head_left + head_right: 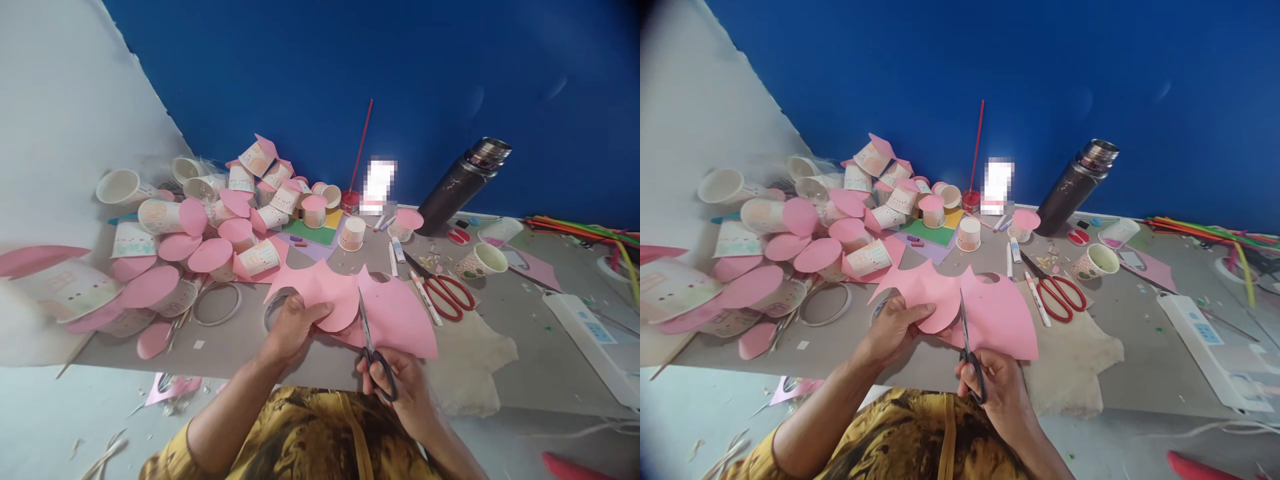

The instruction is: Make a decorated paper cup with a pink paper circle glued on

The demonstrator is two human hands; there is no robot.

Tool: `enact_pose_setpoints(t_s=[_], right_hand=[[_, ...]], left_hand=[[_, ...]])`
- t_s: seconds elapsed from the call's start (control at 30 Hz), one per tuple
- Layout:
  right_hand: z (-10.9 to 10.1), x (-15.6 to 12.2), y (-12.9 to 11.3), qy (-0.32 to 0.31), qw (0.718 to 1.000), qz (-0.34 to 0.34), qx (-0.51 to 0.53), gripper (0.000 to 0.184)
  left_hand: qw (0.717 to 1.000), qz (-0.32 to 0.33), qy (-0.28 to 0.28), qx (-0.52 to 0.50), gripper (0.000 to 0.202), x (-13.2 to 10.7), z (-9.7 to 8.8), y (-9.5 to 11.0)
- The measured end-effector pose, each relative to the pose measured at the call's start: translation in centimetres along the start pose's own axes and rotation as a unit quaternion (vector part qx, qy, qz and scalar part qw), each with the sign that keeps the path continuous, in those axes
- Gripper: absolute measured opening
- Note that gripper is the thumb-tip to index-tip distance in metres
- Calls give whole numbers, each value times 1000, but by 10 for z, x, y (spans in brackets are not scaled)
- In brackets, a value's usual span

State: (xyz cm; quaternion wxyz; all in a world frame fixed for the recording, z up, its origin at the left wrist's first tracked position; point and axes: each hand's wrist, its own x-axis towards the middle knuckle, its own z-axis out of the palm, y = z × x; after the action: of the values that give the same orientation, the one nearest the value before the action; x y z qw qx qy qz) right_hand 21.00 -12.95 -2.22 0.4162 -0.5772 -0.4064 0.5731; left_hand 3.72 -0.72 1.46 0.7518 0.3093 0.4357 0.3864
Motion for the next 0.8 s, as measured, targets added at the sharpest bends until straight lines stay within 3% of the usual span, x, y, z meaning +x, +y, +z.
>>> enact_pose_setpoints(t_s=[0.1, 0.4, 0.8], right_hand=[[1, 1, -4, 12, 1000, -13, -16, 62], [3, 3, -14, 25, 999, -21, -36, 62], [2, 3, -7, 27, 999, -3, -21, 61]], left_hand=[[998, -17, -50, -27, 23, -1, 3, 1], [998, -18, -52, -15, 25, 1, 4, -3], [999, -5, -51, 11, 25, -4, 7, 1]])
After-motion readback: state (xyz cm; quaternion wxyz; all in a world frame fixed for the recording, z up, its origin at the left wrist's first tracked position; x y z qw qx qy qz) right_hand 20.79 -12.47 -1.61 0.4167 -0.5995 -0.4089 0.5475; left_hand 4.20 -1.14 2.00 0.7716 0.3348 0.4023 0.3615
